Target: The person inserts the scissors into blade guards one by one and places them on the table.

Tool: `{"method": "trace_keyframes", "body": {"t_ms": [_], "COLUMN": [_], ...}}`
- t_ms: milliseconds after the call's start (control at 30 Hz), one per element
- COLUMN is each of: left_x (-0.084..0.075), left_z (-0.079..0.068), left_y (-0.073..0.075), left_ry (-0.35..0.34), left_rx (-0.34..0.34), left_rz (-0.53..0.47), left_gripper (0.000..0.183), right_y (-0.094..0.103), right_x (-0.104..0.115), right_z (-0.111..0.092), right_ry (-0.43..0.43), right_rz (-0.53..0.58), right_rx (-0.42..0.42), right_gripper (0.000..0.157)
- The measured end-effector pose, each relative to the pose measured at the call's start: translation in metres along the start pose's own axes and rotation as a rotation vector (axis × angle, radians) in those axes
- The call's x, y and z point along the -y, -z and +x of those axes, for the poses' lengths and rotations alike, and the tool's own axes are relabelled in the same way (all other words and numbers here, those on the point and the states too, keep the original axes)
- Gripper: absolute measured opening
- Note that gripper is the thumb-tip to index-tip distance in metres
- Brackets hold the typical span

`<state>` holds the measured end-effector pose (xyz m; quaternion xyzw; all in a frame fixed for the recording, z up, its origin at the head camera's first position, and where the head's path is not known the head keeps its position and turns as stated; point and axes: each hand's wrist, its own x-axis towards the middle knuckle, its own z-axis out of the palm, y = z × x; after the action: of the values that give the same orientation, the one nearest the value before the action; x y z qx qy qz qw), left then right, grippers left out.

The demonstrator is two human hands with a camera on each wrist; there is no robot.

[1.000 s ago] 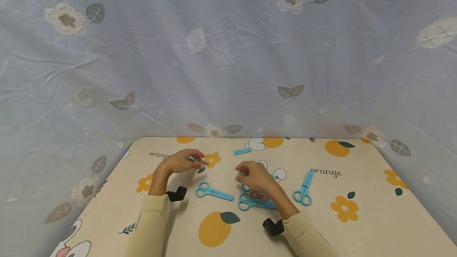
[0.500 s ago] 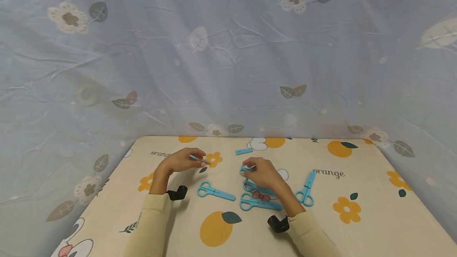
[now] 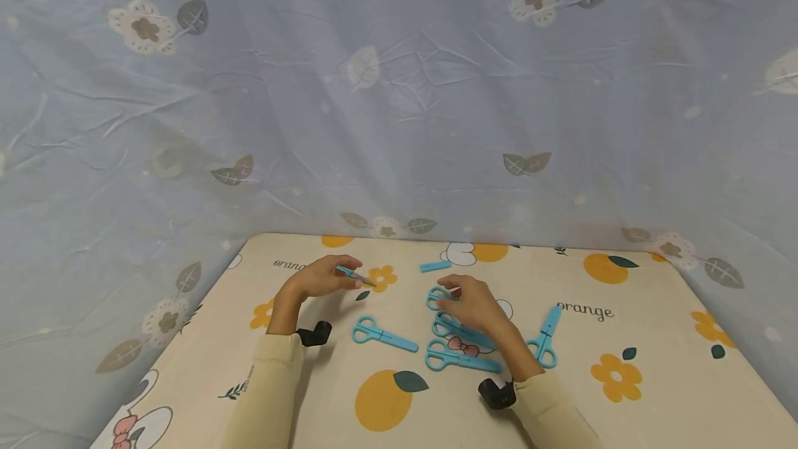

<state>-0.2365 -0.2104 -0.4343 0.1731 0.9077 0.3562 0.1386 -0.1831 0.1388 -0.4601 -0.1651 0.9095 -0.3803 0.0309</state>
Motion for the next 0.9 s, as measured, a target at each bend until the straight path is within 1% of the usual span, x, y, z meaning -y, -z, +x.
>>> {"method": "trace_keyframes", "body": {"t_ms": [167, 300, 500, 667, 800, 900], "left_x": [0.0, 0.001, 0.001, 0.0, 0.005, 0.01], "left_z": [-0.002, -0.003, -0.004, -0.004, -0.003, -0.001], "left_y": [0.003, 0.003, 0.003, 0.005, 0.002, -0.001], "left_ry": [0.021, 0.034, 0.049, 0.057, 0.061, 0.056], "left_rx": [-0.02, -0.043, -0.06, -0.08, -0.11, -0.149], "left_rz": [-0.009, -0.006, -0.002, 0.01, 0.018, 0.016], "left_gripper": [0.059, 0.061, 0.063, 0.069, 0.074, 0.079], "right_y": [0.005, 0.006, 0.006, 0.008, 0.009, 0.009], "right_x": [-0.005, -0.01, -0.017, -0.022, -0.024, -0.025], "right_z": [0.008, 0.014, 0.017, 0.02, 0.022, 0.024], "right_ry": [0.011, 0.008, 0.002, -0.006, -0.02, -0.02], "right_rz": [-0.028, -0.027, -0.032, -0.035, -0.041, -0.059], "right_rx": [-0.007, -0.017, -0.017, -0.03, -0.067, -0.113], "right_gripper": [0.044, 0.046, 0.047, 0.048, 0.048, 0.048]}}
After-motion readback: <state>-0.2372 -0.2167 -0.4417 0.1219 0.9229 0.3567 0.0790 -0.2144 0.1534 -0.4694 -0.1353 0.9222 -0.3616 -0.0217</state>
